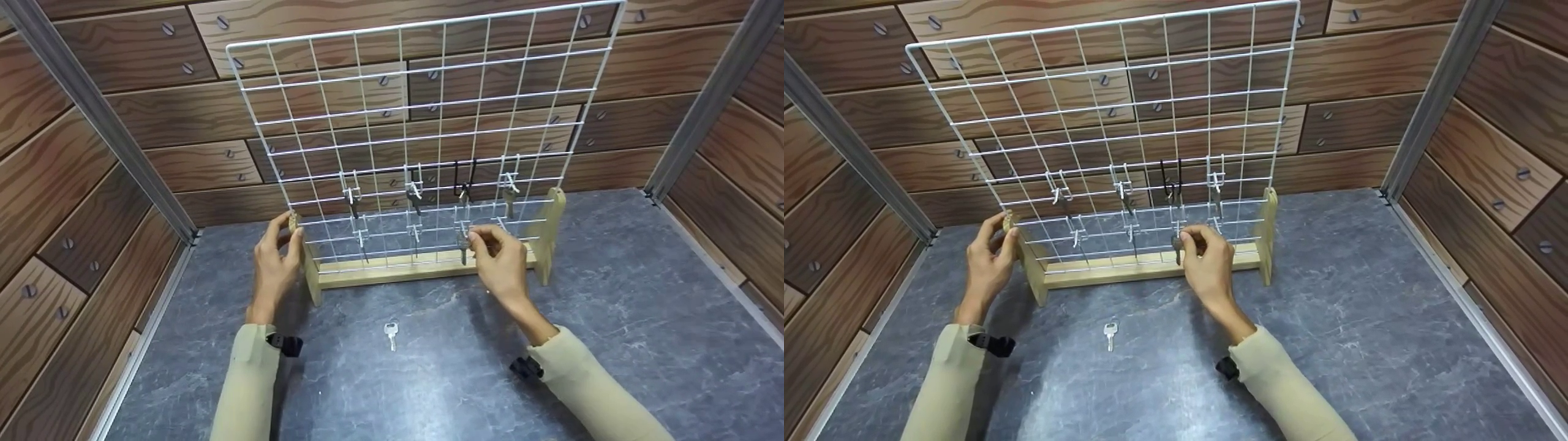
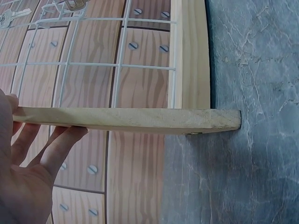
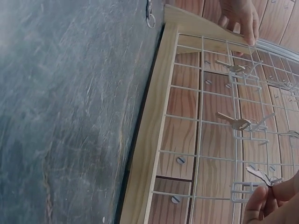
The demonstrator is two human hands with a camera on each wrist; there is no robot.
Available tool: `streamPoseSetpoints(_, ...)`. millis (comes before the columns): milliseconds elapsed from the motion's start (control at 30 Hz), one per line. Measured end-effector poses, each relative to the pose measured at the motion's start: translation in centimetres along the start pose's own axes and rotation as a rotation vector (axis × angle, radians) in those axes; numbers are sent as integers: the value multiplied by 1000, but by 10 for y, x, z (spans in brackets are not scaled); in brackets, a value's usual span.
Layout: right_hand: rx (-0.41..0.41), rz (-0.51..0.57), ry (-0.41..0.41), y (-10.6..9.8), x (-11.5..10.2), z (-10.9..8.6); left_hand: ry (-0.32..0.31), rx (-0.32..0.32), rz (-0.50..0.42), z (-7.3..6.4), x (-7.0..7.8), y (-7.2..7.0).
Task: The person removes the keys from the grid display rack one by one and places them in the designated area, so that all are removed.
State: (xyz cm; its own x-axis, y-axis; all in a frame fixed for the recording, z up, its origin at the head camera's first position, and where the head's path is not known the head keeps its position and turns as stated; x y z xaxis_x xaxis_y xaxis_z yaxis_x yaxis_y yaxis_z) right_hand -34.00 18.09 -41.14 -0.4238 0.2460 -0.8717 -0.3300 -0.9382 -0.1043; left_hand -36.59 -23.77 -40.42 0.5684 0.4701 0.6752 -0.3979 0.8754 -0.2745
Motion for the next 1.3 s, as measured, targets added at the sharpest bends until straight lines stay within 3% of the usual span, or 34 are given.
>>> streamPoseSetpoints(267,-25,20,36,-2,-1,-2,9,34,14,1,4,0)
streamPoseSetpoints(500,-49,34,55,-2,-2,-4,8,30,-2,0,32,-3)
streamPoseSetpoints(633,-66,54,57,-2,-2,-5,11,22,1,-1,40,-4)
streamPoseSetpoints(733,-90,78,72,-1,-3,-7,10,21,-9,0,39,-4)
streamPoseSetpoints(967,-147,112,113,10,1,-14,0,22,-16,1,2,0)
streamPoseSetpoints(1300,-279,145,215,36,12,-26,-10,-17,-10,1,0,-1)
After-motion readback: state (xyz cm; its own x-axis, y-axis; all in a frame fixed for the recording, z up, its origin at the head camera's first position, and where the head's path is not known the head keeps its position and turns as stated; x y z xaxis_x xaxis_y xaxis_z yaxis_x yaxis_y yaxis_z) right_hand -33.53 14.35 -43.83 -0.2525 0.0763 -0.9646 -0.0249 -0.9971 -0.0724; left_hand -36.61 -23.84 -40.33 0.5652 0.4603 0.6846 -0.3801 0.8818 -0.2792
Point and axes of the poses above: each hand's wrist, its own z-axis towards the middle knuckle, its own y-axis out of the palm, x = y × z, the point moved 9 cm from there along z, towards the middle knuckle, and after that the axes turned 3 degrees about y, right-handed, at the moved point
